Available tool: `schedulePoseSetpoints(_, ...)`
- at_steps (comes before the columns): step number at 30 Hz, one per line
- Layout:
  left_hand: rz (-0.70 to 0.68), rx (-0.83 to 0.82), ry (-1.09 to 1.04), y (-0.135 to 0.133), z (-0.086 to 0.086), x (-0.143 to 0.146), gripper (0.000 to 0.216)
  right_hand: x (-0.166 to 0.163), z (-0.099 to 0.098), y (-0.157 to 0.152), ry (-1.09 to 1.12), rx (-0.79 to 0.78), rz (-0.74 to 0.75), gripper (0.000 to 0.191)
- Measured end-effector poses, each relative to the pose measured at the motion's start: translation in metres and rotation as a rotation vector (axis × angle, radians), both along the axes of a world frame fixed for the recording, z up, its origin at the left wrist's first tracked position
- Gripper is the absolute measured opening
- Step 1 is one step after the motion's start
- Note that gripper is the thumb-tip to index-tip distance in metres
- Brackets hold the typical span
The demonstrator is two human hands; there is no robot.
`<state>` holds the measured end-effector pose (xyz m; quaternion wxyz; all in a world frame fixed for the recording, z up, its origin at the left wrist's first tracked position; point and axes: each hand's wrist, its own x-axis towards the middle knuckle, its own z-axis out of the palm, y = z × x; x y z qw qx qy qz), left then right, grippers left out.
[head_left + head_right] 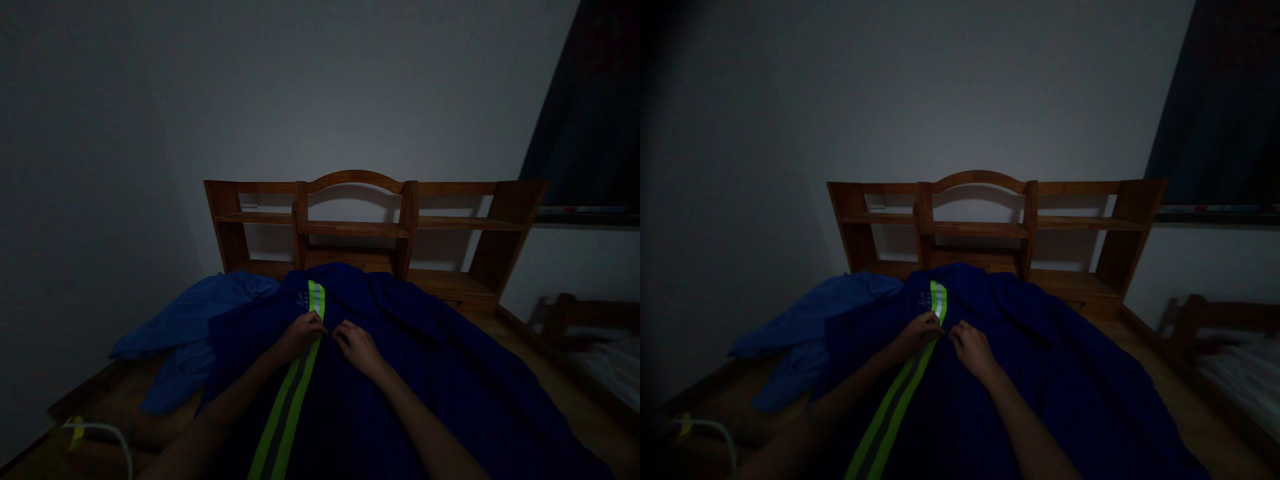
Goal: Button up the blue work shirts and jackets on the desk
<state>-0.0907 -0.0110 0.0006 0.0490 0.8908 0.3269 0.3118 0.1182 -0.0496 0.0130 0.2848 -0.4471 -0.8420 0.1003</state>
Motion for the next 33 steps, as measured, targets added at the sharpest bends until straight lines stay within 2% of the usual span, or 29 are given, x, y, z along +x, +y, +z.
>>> schedulePoseSetpoints(10,-0.043,-0.073,-0.045,0.0020,-0.0035,-0.0012,0.026,0.0005,-0.0041,0.0030,0.016,0.017,0.012,0.018)
schedulePoseSetpoints(17,-0.185,-0.080,-0.018,0.0017,-0.0044,0.0005,0.028,-0.0022,-0.0021,0.0008,0.033,0.033,-0.059,0.017)
schedulePoseSetpoints(23,-0.151,-0.077,-0.030,-0.0009,-0.0040,0.0015,0.025,-0.0043,0.0004,-0.0013,0.019,0.028,-0.095,0.018)
schedulePoseSetpoints(33,-0.095,-0.070,0.001,-0.0015,-0.0041,0.0025,0.018,-0.0017,-0.0011,0.0004,0.031,0.045,-0.066,0.017)
